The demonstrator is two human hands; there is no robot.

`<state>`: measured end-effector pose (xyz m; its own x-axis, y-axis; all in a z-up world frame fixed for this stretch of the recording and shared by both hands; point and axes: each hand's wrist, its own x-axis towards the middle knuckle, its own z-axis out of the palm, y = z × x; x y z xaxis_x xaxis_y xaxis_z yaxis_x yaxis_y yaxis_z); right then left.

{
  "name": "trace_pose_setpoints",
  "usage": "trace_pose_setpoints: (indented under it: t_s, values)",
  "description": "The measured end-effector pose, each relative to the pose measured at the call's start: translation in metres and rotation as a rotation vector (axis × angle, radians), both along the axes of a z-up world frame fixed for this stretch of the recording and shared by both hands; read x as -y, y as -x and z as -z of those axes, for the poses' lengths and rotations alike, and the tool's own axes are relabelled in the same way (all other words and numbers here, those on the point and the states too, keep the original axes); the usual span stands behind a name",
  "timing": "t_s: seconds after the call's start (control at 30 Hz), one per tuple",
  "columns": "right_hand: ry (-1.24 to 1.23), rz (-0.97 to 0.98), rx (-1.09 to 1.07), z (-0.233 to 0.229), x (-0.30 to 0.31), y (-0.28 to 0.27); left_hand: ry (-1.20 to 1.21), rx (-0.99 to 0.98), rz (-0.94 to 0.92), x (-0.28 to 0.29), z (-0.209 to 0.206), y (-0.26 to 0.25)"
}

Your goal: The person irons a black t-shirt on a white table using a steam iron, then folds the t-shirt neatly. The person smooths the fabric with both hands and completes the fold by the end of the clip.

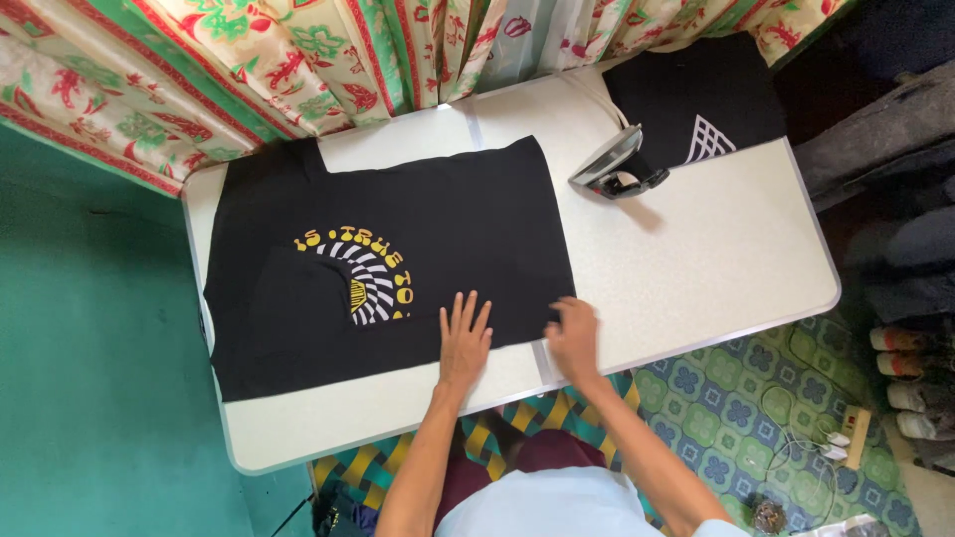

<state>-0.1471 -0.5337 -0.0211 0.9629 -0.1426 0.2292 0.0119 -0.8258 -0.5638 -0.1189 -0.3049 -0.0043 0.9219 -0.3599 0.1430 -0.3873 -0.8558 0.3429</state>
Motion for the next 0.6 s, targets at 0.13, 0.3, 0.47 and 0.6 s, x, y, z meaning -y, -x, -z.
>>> trace_pose_setpoints:
  t_s: [0.13,0.3,0.47,0.6]
  values:
    - [0.112,-0.172,0.123,-0.005,-0.058,-0.034,-0.059,-0.064,-0.005,0.013,-0.001,-0.003]
    - [0.406,-0.139,-0.279,-0.008,-0.050,-0.036,-0.156,-0.199,0.004,0.005,-0.010,-0.003]
    - [0.396,-0.073,-0.394,-0.015,-0.019,-0.028,-0.231,-0.246,-0.116,-0.027,-0.021,-0.004]
    - [0.450,-0.065,-0.470,-0.007,-0.003,-0.026,-0.302,-0.141,-0.339,-0.092,-0.016,0.003]
